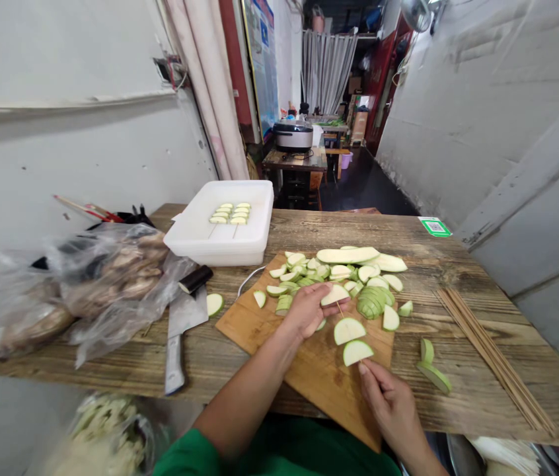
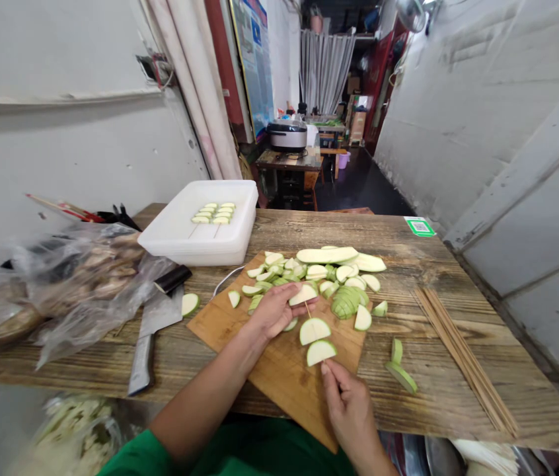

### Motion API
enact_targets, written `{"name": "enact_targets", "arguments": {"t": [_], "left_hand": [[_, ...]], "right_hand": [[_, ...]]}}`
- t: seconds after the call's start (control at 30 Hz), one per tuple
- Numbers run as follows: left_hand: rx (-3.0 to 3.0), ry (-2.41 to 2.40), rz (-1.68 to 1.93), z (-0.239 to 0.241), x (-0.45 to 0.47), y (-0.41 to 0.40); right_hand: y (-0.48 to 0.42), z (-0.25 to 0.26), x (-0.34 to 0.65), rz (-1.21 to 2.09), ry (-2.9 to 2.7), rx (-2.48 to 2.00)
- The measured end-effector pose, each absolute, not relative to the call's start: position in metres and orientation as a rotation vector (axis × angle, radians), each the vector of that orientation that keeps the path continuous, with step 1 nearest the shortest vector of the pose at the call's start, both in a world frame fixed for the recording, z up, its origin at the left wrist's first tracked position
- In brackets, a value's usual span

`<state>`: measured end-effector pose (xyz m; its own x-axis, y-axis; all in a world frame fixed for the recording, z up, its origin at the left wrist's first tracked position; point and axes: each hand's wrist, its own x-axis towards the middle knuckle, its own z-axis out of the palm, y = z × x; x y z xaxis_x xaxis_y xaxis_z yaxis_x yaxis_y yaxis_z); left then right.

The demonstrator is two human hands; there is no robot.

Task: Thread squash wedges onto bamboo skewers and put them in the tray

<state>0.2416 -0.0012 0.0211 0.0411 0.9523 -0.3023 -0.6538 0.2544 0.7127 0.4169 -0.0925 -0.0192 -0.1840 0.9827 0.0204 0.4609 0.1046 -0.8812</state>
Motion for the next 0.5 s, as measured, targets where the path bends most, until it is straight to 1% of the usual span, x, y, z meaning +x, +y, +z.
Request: {"name": "enact_targets", "arguments": {"t": [0.13, 0.5], "left_hand": [[0.435, 0.843, 1.294, 0.0205, 0.2421, -0.0013], [0.412, 0.843, 1.283, 0.0229, 0.2440, -0.0019]], "right_hand": [[-0.0922, -0.0198, 0.4164, 1.056, -1.719, -1.426], [-0.0902, -0.0177, 0.4140, 1.006, -1.714, -1.357]]}}
